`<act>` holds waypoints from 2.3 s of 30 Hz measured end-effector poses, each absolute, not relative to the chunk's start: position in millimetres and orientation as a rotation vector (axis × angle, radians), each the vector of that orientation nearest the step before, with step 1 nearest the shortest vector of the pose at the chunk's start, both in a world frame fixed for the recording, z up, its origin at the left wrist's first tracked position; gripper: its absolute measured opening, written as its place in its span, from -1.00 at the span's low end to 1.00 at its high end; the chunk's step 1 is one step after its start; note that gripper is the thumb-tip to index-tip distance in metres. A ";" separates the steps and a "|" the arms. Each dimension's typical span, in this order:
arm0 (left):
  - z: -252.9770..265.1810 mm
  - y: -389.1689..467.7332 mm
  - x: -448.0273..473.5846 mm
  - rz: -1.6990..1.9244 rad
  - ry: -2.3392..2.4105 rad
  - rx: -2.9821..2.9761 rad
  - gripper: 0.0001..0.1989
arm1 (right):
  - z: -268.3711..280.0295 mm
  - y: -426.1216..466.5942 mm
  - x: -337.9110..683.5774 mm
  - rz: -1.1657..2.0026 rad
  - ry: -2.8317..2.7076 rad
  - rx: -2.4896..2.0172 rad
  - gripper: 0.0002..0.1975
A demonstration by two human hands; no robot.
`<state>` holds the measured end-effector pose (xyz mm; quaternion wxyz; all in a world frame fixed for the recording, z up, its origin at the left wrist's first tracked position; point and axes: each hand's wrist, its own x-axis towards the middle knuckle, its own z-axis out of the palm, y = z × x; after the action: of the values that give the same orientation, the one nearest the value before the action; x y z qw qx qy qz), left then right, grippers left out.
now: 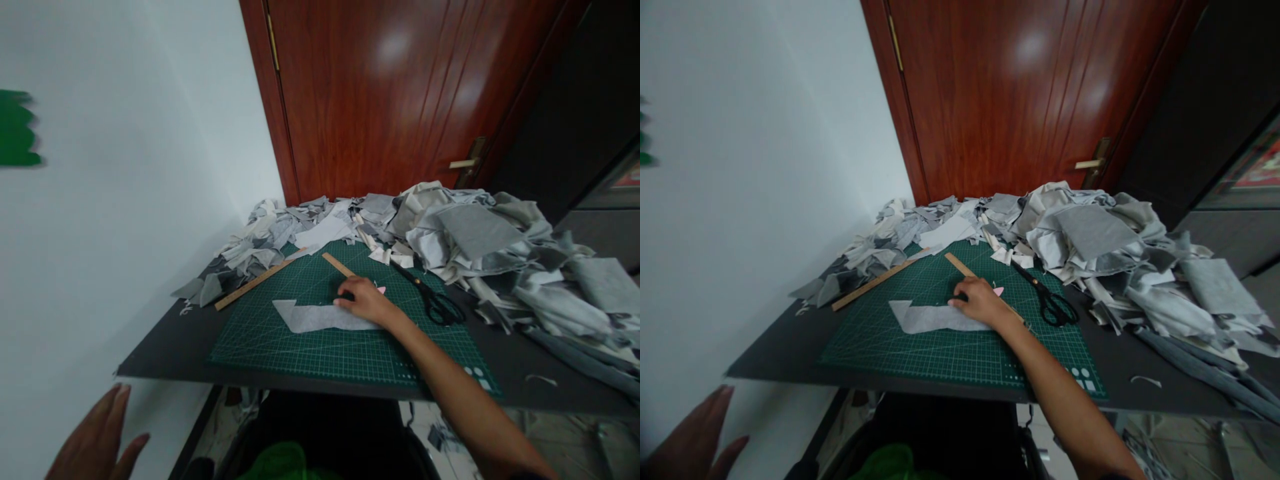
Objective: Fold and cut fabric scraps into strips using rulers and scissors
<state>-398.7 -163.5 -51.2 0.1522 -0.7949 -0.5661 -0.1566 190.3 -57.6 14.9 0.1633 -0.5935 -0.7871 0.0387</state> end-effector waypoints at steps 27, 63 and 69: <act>-23.7 -103.3 -52.9 -0.352 -1.295 -2.845 -0.09 | 19.5 -53.0 211.3 0.349 -1.822 -1.799 -0.89; -21.9 -112.2 -51.4 -0.688 -1.056 -2.882 -0.67 | -2.0 -41.8 271.4 0.497 -1.749 -1.936 -0.82; -20.7 -120.6 -51.8 -0.753 -1.061 -2.919 -0.72 | 8.4 -48.2 233.4 0.659 -1.826 -1.627 -0.88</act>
<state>-51.8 -120.6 -20.7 -0.0272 -0.9130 -0.3319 -0.2356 233.4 -48.2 8.4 0.3000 -0.6128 -0.6877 0.2481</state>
